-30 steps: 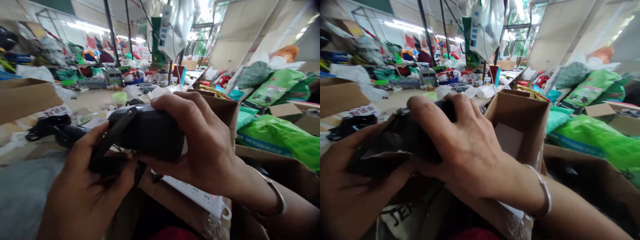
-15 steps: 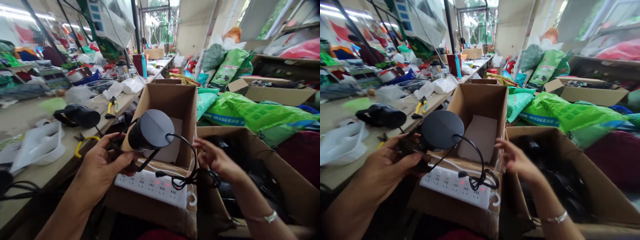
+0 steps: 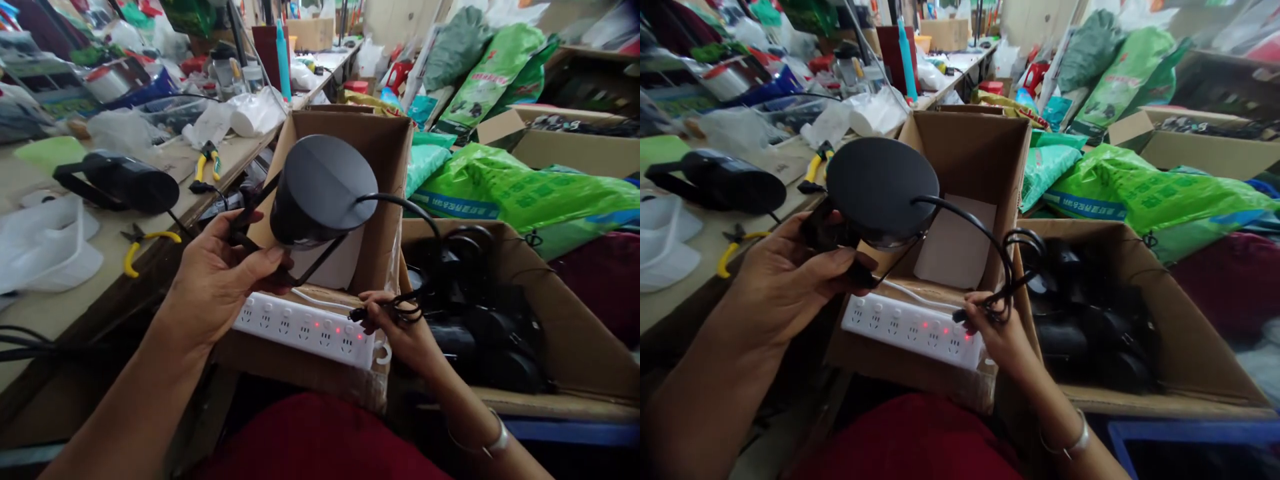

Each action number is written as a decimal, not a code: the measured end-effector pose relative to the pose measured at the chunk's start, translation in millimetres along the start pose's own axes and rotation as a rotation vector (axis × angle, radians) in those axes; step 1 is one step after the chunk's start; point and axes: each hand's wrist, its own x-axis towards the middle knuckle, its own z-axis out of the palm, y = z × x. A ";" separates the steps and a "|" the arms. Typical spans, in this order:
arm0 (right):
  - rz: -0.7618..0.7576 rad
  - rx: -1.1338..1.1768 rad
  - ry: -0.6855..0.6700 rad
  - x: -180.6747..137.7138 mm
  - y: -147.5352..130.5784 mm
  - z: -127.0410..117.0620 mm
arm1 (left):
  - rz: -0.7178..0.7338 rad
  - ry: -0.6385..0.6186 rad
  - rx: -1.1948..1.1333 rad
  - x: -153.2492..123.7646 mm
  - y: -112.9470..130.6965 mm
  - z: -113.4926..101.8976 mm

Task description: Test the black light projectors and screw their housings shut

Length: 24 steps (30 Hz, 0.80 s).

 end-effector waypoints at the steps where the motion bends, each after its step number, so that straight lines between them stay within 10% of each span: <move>1: 0.000 -0.006 0.010 -7.6 4.1 -1.6 | -0.007 0.001 -0.006 0.3 -3.9 -4.5; 24: -0.528 -0.585 0.023 -58.1 64.3 39.5 | -0.306 -0.222 -0.295 13.8 -99.1 -49.4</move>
